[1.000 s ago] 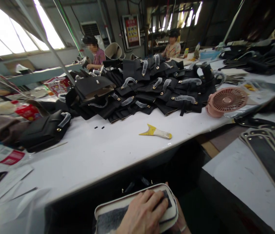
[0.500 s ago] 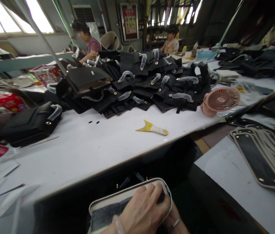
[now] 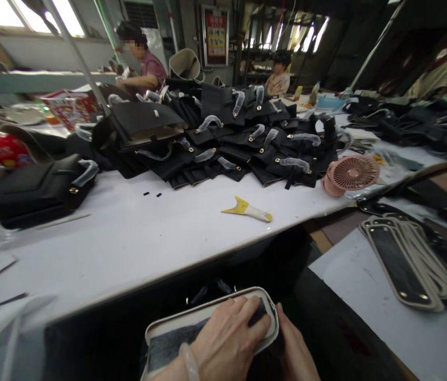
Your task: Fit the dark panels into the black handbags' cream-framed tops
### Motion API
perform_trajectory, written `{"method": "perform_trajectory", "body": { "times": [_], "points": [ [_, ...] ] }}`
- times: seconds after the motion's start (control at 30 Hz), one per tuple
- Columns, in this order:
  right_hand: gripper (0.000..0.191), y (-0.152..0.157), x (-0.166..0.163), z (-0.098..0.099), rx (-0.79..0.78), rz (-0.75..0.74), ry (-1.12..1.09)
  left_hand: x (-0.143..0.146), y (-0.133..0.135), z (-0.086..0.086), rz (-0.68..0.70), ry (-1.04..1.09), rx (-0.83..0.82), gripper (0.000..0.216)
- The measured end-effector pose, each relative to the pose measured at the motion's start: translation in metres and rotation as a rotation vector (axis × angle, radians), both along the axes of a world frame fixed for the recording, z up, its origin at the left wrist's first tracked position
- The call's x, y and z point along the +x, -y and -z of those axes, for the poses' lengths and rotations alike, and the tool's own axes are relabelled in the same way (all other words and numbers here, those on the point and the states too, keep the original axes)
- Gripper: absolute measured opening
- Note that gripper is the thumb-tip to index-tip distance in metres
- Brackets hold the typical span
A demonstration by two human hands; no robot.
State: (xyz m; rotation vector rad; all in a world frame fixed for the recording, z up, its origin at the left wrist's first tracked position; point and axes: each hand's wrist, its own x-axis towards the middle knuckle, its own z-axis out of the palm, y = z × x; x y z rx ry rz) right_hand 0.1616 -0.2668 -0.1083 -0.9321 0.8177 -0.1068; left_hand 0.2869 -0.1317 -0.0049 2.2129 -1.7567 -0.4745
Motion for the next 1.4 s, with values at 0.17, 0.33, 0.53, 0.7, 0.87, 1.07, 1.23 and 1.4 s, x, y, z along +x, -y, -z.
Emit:
{"method": "perform_trajectory", "body": {
  "times": [0.17, 0.33, 0.53, 0.7, 0.87, 1.07, 1.23, 1.4],
  "points": [
    [0.043, 0.002, 0.016, -0.033, 0.117, -0.03, 0.016, 0.004, 0.002, 0.0, 0.023, 0.021, -0.069, 0.027],
    [0.035, 0.009, 0.021, -0.04, 0.087, -0.075, 0.007, 0.005, 0.001, 0.002, -0.001, 0.054, -0.078, 0.028],
    [0.029, 0.009, 0.022, -0.048, 0.063, -0.152, 0.011, 0.004, 0.001, 0.012, -0.031, 0.005, -0.103, 0.033],
    [0.024, 0.012, 0.017, -0.041, 0.089, -0.176, 0.008, 0.009, -0.002, 0.009, 0.012, -0.028, -0.117, 0.036],
    [0.035, 0.019, 0.017, -0.052, 0.046, -0.273, -0.103, 0.01, -0.008, 0.013, 0.032, -0.033, -0.143, 0.038],
    [0.053, 0.023, 0.032, -0.072, -0.093, -0.454, -0.304, 0.012, -0.015, 0.018, -0.002, -0.154, -0.184, 0.039],
    [0.048, 0.032, 0.038, -0.067, -0.292, -0.569, -0.396, 0.015, -0.047, 0.016, -0.148, -0.213, -0.302, 0.032],
    [0.066, 0.034, 0.036, -0.061, -0.402, -0.636, -0.378, 0.015, -0.119, 0.029, -0.654, -0.142, -0.504, 0.044]
  ]
}}
